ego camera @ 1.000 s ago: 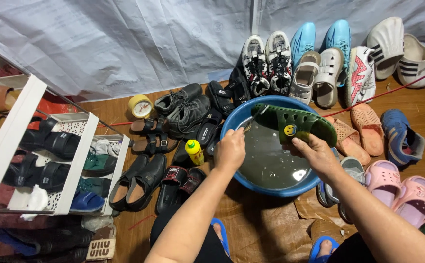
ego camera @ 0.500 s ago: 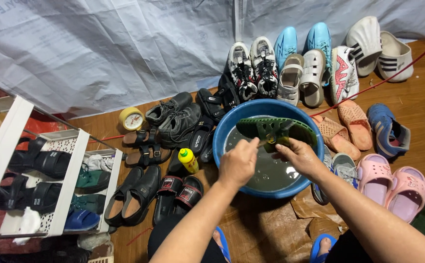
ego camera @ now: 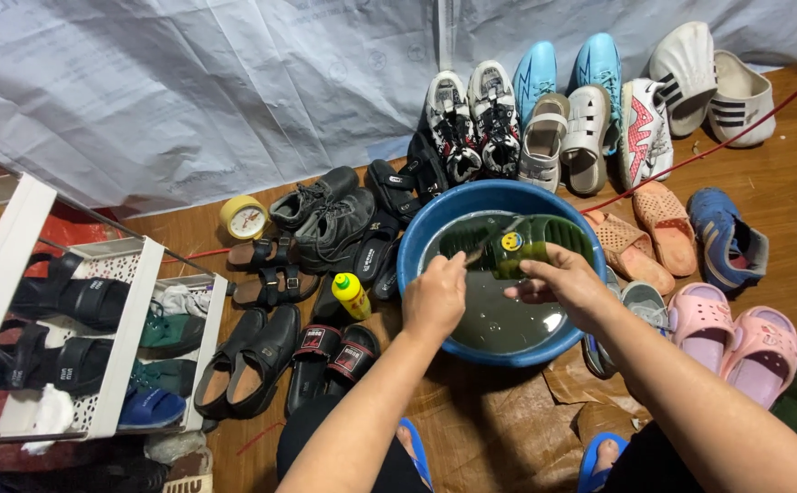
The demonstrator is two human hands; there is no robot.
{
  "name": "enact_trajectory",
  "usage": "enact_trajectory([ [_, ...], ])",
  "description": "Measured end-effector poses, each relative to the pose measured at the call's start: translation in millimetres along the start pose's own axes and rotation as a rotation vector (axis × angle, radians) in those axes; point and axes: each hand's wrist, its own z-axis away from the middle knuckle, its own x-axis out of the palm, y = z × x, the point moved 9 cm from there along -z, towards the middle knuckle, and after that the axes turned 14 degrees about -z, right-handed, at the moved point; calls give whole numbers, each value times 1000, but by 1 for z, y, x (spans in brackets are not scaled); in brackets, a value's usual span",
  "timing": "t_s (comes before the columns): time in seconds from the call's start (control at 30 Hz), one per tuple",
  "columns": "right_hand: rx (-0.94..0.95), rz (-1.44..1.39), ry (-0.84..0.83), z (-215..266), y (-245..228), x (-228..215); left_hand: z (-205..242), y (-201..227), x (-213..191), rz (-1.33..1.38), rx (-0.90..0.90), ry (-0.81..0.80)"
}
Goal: The person scrubs a green slipper with a brush in a blue basin of water. They repeatedly dip the slipper and brush into the water, scrubbing the sole and upper surfaces. The slipper is handled one at a time throughout the clip.
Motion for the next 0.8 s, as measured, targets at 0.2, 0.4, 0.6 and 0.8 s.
enact_trajectory([
  [0.2, 39, -76, 24, -4, 5, -9, 11, 20, -8, 43, 21, -24],
  [0.4, 35, -115, 21, -22, 24, -28, 9, -1, 1, 30, -82, -89],
  [0.6, 12, -164, -24, -33, 25, -39, 14, 29, -29, 8, 18, -21],
  [0.8, 4, -189, -62, -40, 36, -41, 15, 17, -21, 1, 12, 2],
])
